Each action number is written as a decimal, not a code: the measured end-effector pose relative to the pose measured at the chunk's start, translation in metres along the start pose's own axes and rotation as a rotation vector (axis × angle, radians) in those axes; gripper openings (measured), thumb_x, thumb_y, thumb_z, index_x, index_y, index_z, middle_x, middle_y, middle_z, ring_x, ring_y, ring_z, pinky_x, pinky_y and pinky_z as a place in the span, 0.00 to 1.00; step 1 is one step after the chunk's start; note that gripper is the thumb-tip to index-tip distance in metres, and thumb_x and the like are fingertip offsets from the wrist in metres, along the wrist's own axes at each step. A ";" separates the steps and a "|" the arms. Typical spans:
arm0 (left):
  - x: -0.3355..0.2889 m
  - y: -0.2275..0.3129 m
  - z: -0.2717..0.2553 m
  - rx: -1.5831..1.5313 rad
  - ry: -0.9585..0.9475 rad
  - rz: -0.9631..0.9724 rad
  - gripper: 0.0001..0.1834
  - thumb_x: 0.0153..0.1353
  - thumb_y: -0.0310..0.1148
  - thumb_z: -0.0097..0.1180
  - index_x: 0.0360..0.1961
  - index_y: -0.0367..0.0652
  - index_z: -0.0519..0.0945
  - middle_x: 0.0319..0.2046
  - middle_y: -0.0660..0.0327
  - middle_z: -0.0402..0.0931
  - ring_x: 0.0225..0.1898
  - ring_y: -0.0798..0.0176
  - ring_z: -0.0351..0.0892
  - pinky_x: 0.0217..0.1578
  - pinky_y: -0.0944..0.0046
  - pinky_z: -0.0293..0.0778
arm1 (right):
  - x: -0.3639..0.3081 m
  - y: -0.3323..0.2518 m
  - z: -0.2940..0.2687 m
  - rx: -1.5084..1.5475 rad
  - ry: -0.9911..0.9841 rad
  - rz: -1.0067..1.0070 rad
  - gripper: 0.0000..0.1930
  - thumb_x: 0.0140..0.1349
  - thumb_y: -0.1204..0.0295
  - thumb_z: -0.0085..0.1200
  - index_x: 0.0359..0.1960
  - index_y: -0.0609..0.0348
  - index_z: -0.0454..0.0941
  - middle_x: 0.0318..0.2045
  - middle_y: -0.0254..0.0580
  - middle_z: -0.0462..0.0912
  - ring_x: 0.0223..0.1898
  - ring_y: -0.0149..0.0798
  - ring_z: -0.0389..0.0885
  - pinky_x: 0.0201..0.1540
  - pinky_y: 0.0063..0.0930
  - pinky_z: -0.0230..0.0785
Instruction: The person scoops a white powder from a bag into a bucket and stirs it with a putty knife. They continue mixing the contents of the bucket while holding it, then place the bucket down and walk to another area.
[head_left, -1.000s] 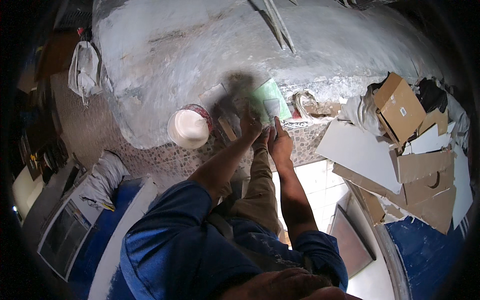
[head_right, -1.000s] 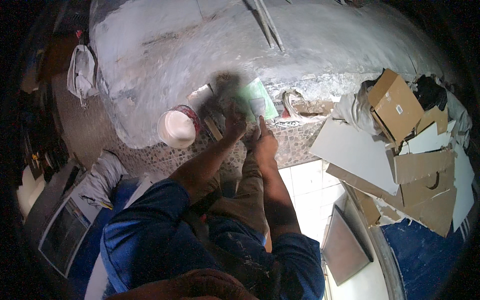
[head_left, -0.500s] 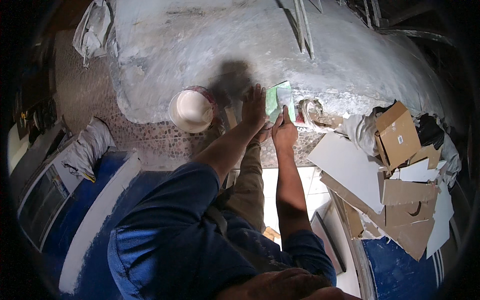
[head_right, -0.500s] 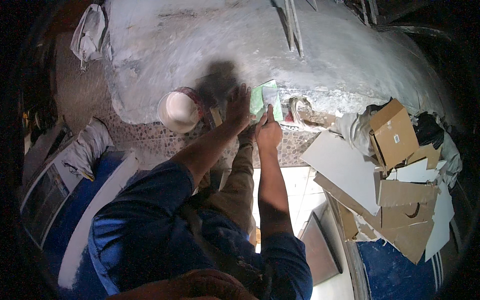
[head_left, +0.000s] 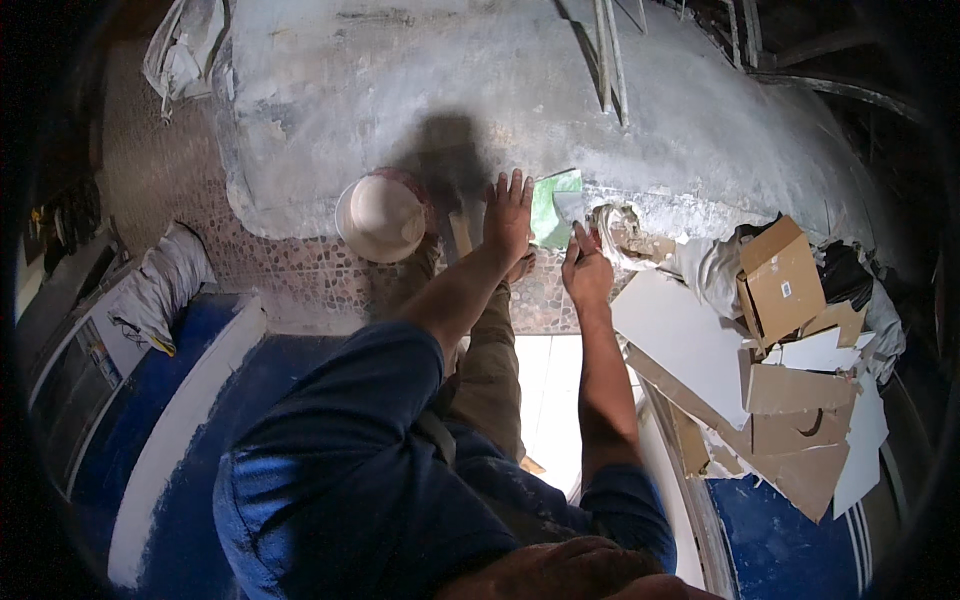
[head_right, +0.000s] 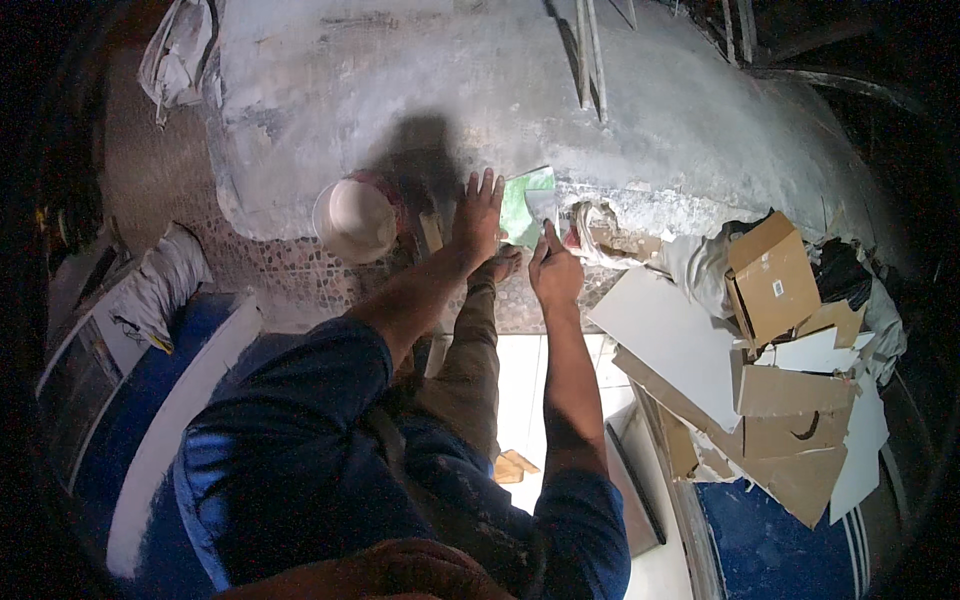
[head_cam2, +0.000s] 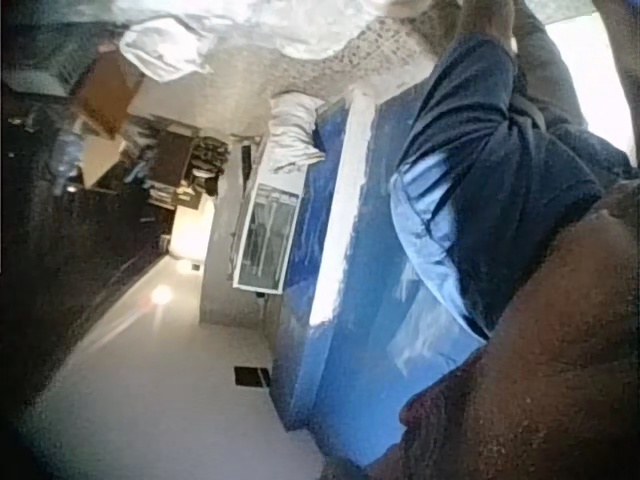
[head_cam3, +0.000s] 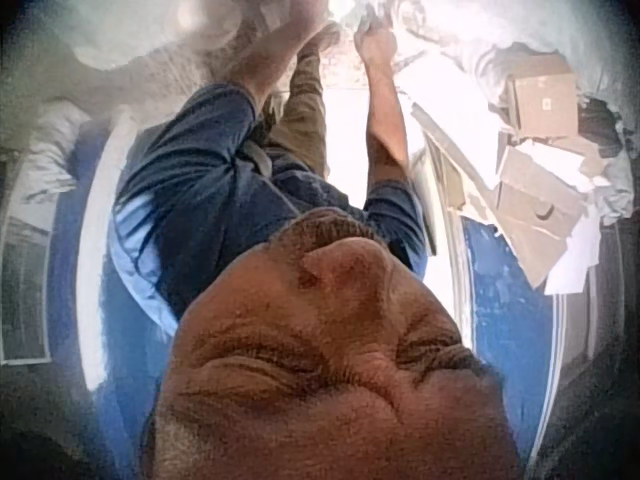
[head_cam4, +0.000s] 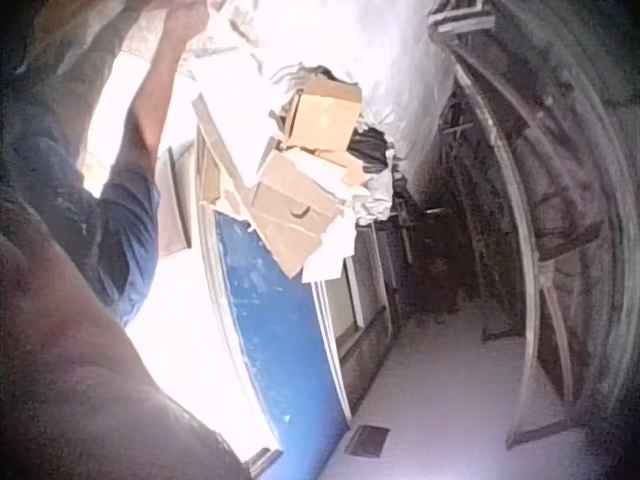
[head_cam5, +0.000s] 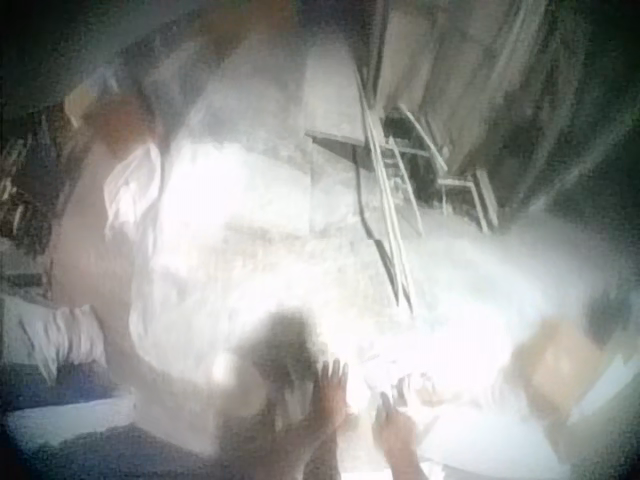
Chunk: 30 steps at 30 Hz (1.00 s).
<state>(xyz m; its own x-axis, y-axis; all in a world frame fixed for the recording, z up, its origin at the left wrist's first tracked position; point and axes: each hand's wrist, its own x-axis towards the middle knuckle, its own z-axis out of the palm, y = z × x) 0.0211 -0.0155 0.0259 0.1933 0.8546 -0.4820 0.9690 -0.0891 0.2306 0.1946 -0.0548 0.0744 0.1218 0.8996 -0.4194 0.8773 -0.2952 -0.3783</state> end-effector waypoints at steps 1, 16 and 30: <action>0.001 0.000 0.003 0.041 0.016 0.000 0.61 0.47 0.52 0.76 0.77 0.42 0.56 0.77 0.48 0.51 0.76 0.41 0.52 0.73 0.38 0.52 | 0.001 0.002 -0.004 0.004 -0.002 -0.016 0.21 0.72 0.56 0.46 0.62 0.37 0.81 0.26 0.59 0.85 0.30 0.62 0.86 0.39 0.53 0.79; -0.002 0.002 0.015 -0.054 0.122 0.002 0.59 0.44 0.45 0.78 0.75 0.41 0.59 0.75 0.48 0.55 0.75 0.40 0.54 0.72 0.38 0.52 | 0.039 0.000 -0.031 -0.011 -0.085 -0.017 0.19 0.72 0.58 0.48 0.61 0.40 0.82 0.32 0.60 0.86 0.35 0.61 0.86 0.43 0.52 0.79; 0.002 0.001 0.012 0.033 0.046 -0.021 0.62 0.44 0.52 0.77 0.77 0.43 0.57 0.75 0.49 0.53 0.75 0.41 0.53 0.72 0.38 0.53 | 0.067 0.018 -0.050 0.009 -0.279 -0.016 0.21 0.69 0.59 0.50 0.62 0.38 0.81 0.35 0.58 0.87 0.39 0.56 0.87 0.48 0.46 0.78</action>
<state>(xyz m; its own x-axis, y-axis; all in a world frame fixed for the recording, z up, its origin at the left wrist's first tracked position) 0.0247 -0.0200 0.0152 0.1667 0.8788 -0.4470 0.9773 -0.0872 0.1931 0.2420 0.0156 0.0805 -0.0258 0.7814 -0.6235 0.8740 -0.2851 -0.3934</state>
